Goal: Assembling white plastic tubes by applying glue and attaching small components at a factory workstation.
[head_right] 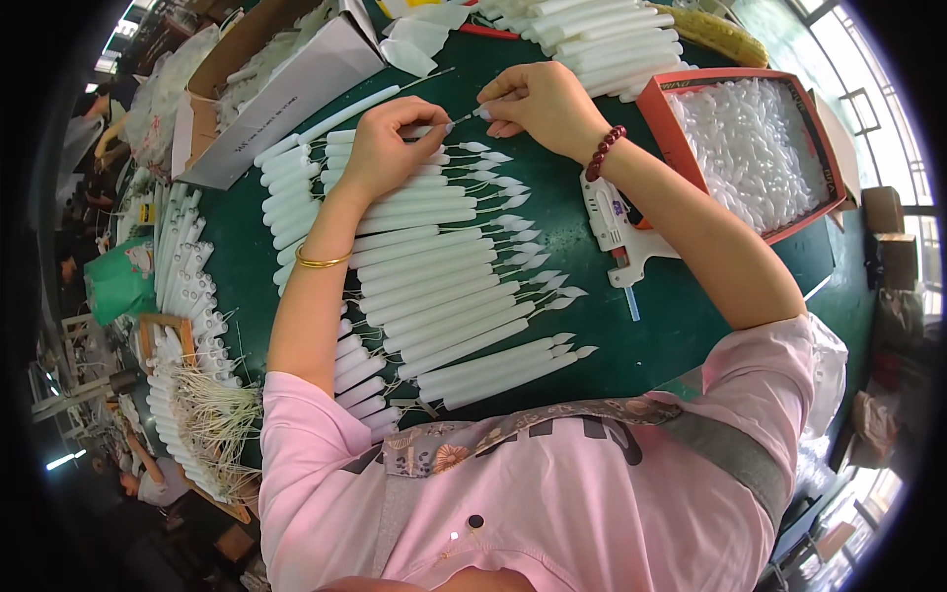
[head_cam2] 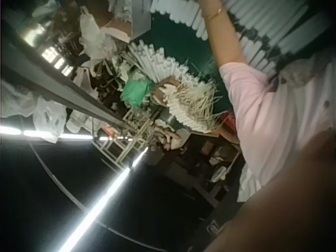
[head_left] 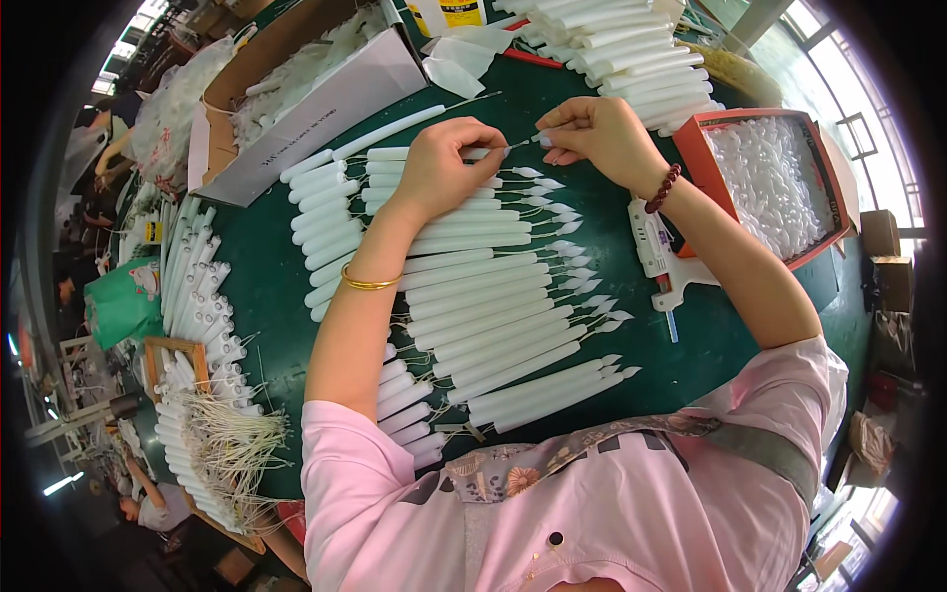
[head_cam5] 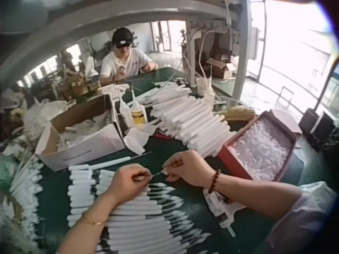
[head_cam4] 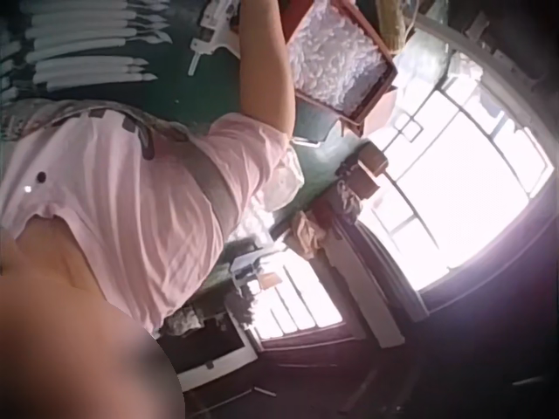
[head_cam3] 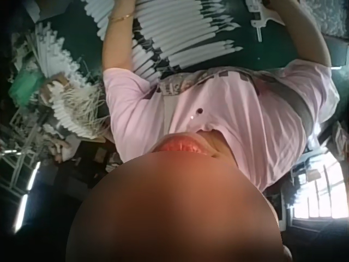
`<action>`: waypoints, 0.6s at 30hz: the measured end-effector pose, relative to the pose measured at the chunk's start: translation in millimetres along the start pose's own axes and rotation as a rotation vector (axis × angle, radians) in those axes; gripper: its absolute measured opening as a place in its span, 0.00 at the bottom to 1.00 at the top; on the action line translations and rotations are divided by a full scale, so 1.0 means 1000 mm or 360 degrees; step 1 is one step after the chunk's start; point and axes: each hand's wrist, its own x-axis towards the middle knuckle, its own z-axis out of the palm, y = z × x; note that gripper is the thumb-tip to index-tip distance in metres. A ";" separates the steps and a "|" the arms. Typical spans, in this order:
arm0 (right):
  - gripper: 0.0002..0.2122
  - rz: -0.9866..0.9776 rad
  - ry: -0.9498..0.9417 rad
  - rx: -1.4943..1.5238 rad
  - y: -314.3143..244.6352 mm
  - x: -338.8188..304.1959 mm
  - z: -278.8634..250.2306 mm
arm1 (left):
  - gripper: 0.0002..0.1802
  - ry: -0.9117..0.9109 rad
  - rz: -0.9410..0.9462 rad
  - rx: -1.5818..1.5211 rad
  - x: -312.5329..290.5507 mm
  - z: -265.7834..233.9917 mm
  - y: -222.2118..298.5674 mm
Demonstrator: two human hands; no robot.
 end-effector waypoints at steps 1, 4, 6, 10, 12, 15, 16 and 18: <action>0.09 -0.0017 0.0027 0.0041 0.002 0.000 0.000 | 0.04 0.0008 0.0009 -0.0010 0.000 0.000 0.000; 0.09 -0.0026 0.0007 0.0064 0.002 0.000 0.003 | 0.04 0.0014 0.0015 -0.0018 -0.001 0.000 -0.002; 0.09 -0.0017 -0.0005 0.0084 0.002 0.000 0.005 | 0.04 0.0012 0.0009 -0.0016 -0.002 0.000 -0.002; 0.09 -0.0022 -0.0012 0.0121 0.004 0.003 0.012 | 0.05 0.0029 0.0057 0.0015 -0.001 0.002 0.000; 0.08 -0.0011 -0.0017 0.0128 0.004 0.005 0.017 | 0.05 0.0036 0.0080 0.0024 -0.001 0.002 0.000; 0.09 0.0013 -0.0044 0.0139 0.007 0.008 0.019 | 0.05 0.0029 0.0101 0.0032 -0.001 0.002 0.000; 0.10 0.0027 -0.0069 0.0143 0.008 0.008 0.017 | 0.05 0.0035 0.0078 0.0021 -0.001 0.002 0.001; 0.12 -0.0191 0.0007 -0.0153 0.008 0.003 0.012 | 0.05 0.0037 0.0060 0.0008 0.000 0.003 0.001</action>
